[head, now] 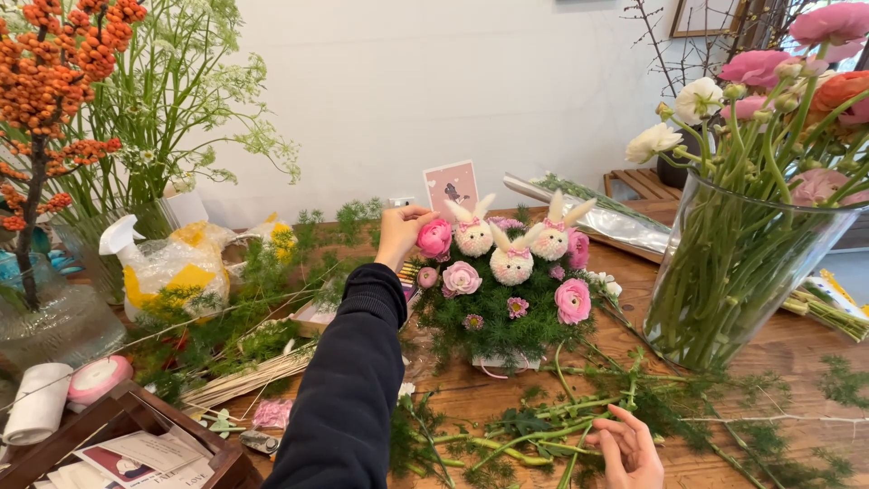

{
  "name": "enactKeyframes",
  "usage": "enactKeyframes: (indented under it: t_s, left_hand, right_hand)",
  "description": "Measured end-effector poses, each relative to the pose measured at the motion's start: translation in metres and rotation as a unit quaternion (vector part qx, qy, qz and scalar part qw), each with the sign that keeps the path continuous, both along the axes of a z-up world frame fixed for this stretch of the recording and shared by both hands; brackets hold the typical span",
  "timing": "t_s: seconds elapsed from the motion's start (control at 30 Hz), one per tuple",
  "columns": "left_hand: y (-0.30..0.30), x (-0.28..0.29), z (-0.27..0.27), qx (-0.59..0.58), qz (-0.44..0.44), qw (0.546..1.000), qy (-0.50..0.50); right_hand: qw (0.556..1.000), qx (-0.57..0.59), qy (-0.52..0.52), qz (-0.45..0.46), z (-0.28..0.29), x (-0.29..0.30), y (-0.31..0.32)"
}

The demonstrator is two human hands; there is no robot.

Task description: The person arranges a floral bouquet containing pink flowers and stuffed bunnies on a wooden table. They use a hot glue gun to attach a card to the arrangement and tie a pink ribbon around it. The person also handles a small card with a photo and places it near the bouquet.

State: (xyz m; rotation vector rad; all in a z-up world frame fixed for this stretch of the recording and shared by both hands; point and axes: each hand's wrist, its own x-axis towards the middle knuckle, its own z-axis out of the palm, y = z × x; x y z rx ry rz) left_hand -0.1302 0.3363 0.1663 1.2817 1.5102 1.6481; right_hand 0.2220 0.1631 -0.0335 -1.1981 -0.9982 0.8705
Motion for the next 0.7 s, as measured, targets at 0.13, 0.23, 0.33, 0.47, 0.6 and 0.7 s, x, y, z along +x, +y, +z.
enactKeyframes:
  t_s: [0.13, 0.23, 0.33, 0.47, 0.6, 0.7]
  left_hand:
    - [-0.002, 0.000, 0.002, -0.017, 0.001, 1.000, -0.018]
    - [-0.005, -0.005, 0.005, 0.005, 0.024, 1.000, -0.014]
    - [-0.032, -0.008, 0.016, 0.051, 0.075, 0.989, -0.114]
    - [-0.105, -0.010, 0.018, 0.125, 0.122, 0.978, -0.116]
    - [-0.178, -0.004, -0.020, 0.177, 0.065, 0.973, -0.132]
    - [-0.224, 0.018, -0.044, 0.075, 0.067, 0.993, -0.054]
  right_hand:
    - [1.000, -0.022, 0.001, 0.019, 0.010, 0.000, -0.006]
    - [1.000, -0.022, 0.006, 0.019, 0.018, -0.003, -0.009]
    - [0.999, -0.041, 0.004, 0.003, 0.022, -0.004, -0.010]
    - [1.000, 0.019, -0.004, 0.015, -0.021, 0.010, 0.013]
    - [0.998, 0.033, -0.031, 0.039, -0.033, 0.015, 0.017]
    - [0.996, 0.054, -0.049, 0.051, -0.006, 0.009, 0.002]
